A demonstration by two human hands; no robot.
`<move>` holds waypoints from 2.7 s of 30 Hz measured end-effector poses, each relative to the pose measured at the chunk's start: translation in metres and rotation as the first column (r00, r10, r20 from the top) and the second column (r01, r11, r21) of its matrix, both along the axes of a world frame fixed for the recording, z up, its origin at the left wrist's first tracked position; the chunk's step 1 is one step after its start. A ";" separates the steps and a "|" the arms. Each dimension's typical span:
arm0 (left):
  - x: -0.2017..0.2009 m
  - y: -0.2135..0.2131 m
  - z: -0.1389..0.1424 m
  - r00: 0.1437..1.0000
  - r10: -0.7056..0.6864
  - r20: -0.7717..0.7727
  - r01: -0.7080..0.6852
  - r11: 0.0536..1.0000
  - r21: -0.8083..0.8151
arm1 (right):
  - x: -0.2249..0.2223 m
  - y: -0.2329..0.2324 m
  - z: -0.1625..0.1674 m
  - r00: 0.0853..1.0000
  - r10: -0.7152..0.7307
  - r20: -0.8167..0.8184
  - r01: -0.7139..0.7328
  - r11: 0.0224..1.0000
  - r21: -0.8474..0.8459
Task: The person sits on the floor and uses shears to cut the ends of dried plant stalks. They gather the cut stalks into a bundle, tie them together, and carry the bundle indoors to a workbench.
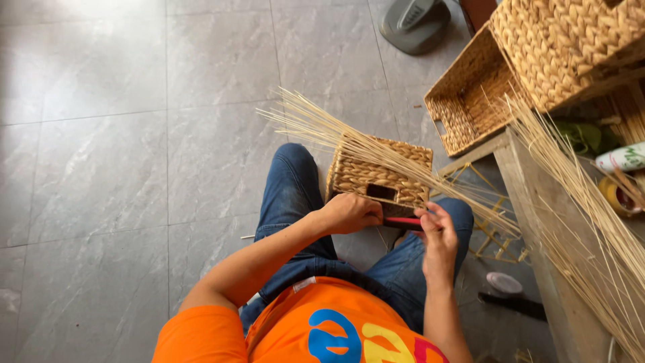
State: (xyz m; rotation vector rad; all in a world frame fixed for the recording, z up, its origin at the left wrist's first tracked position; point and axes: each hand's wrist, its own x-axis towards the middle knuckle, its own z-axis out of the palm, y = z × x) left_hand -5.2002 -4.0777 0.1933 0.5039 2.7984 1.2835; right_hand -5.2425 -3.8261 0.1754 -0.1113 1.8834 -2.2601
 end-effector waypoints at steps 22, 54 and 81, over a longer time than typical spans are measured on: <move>0.058 0.000 0.114 0.894 0.085 -0.440 -0.088 0.996 0.014 | 0.045 -0.007 -0.014 0.914 0.399 0.081 -0.374 0.745 0.552; 0.161 -0.073 0.265 0.164 0.258 -0.952 -0.086 0.965 0.247 | 0.037 0.023 -0.045 0.973 0.166 0.158 -0.186 0.976 0.116; -0.009 -0.068 0.110 0.574 0.492 -0.655 -0.366 0.869 0.332 | 0.014 0.046 -0.038 0.938 0.297 0.181 -0.184 0.865 -0.467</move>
